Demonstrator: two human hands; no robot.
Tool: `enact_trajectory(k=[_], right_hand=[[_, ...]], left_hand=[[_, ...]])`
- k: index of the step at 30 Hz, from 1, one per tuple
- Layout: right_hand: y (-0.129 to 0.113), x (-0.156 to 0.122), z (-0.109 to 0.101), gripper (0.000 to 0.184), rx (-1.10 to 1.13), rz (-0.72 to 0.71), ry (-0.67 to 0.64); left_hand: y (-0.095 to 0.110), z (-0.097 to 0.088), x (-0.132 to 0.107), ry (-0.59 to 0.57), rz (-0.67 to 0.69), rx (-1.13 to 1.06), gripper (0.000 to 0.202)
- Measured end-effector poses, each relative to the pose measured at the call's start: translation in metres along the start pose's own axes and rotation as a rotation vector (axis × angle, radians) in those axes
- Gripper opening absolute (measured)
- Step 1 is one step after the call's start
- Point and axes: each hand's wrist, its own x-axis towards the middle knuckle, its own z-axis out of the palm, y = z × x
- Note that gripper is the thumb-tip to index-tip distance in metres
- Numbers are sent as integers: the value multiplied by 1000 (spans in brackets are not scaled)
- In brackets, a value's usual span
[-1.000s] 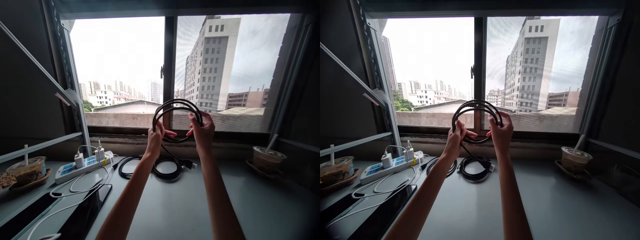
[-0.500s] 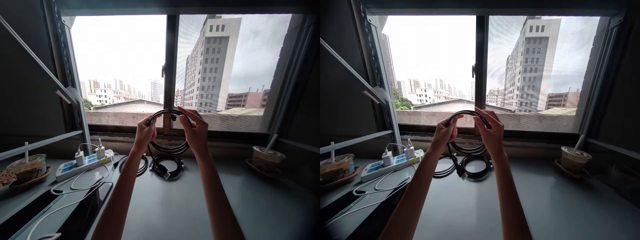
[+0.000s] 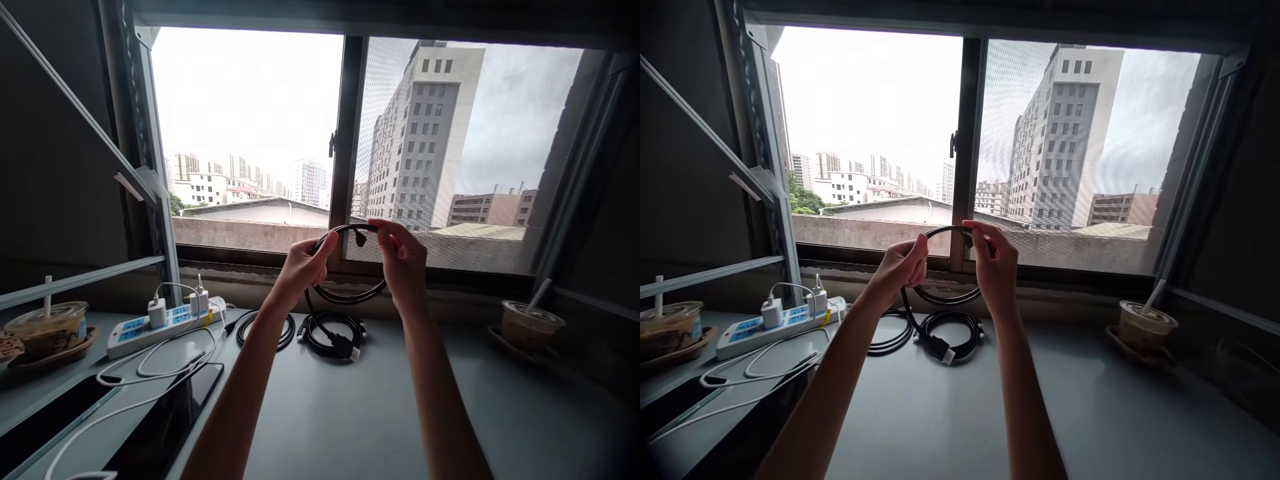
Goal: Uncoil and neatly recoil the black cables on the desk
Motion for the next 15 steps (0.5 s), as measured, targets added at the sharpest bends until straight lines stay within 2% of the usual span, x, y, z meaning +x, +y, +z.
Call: enact_trajectory(k=[3, 5, 8, 10, 13, 15], right_hand=[[1, -3, 6, 23, -52, 13, 99], [3, -4, 7, 30, -158, 5, 148], [13, -5, 4, 42, -350, -26, 155], [20, -4, 1, 36, -392, -5, 92], [24, -4, -3, 24, -324, 51, -89], [20, -4, -4, 23, -326, 56, -171]], left_hand=[[3, 1, -1, -59, -86, -27, 57], [4, 4, -2, -129, -120, -108, 58], [5, 13, -6, -109, -99, -138, 57], [6, 18, -8, -67, -14, -45, 54], [7, 22, -10, 5, 152, 104, 52], [8, 21, -10, 103, 217, 150, 54]])
